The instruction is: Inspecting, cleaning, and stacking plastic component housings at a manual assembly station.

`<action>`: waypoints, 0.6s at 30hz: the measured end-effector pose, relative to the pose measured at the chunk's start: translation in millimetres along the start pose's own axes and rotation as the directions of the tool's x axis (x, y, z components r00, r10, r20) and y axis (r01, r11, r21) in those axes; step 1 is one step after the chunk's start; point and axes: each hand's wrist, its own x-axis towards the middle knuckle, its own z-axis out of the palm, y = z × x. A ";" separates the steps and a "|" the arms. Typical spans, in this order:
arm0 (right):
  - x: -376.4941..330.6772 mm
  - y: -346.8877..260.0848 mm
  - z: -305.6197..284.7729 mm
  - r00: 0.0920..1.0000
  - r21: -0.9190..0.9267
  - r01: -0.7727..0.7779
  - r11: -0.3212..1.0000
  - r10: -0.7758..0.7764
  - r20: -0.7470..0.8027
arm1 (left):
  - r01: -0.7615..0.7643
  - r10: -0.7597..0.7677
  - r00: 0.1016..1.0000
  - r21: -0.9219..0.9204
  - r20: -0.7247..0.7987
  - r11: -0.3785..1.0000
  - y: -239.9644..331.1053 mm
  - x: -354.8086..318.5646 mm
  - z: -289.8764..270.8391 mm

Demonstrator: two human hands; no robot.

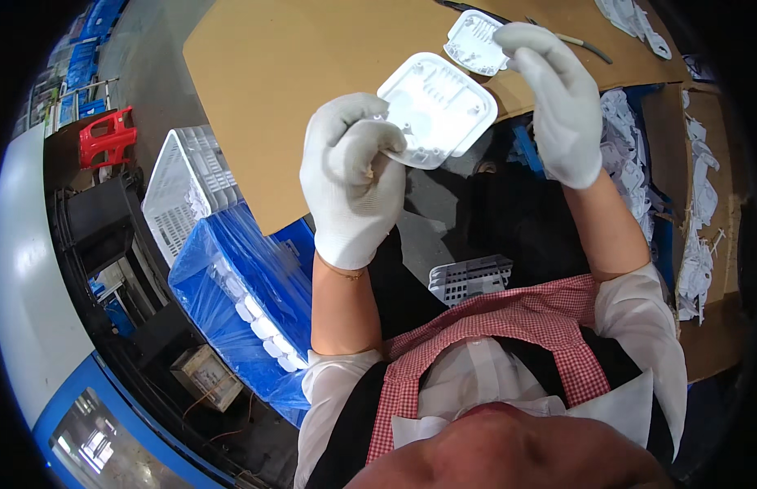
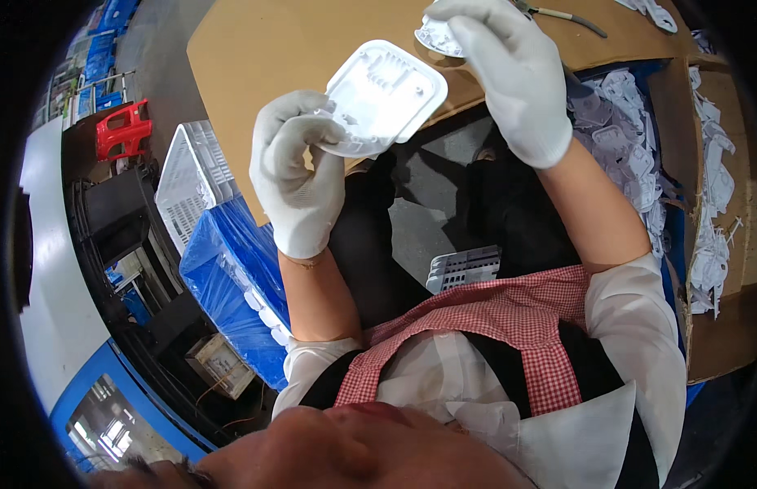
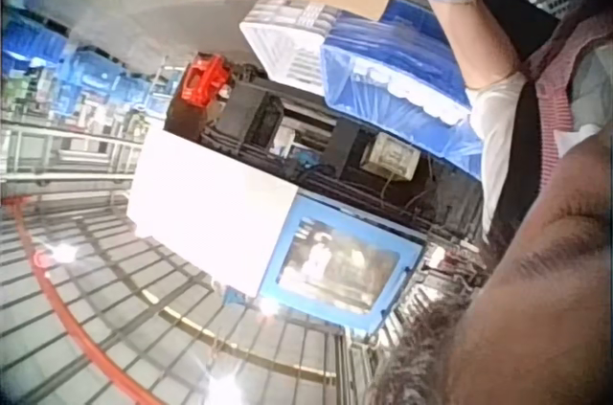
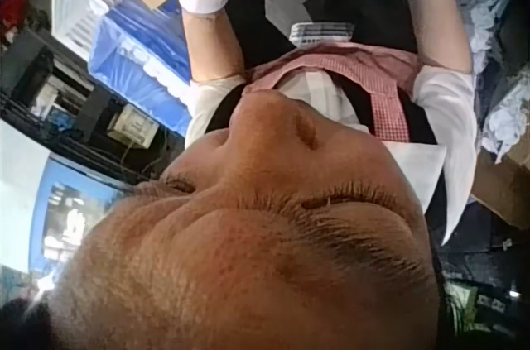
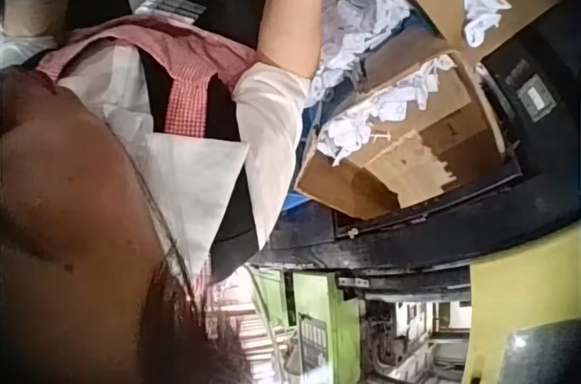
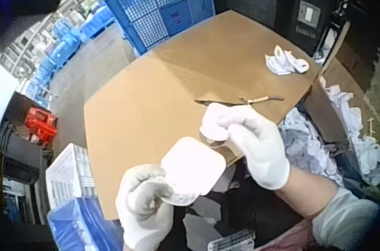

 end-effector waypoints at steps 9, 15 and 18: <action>-7.0 -13.7 17.7 0.845 -0.328 0.464 0.823 -0.301 0.441 | -0.055 0.051 0.997 0.066 0.063 0.996 7.5 -0.1 10.4; -6.4 -7.5 12.5 0.846 -0.274 0.373 0.887 -0.204 0.493 | -0.010 0.009 0.986 0.002 0.166 1.000 4.8 0.6 5.8; -9.5 -8.1 12.6 0.894 -0.280 0.265 0.923 -0.126 0.429 | 0.062 -0.046 0.984 -0.093 0.172 0.994 3.3 -0.4 6.6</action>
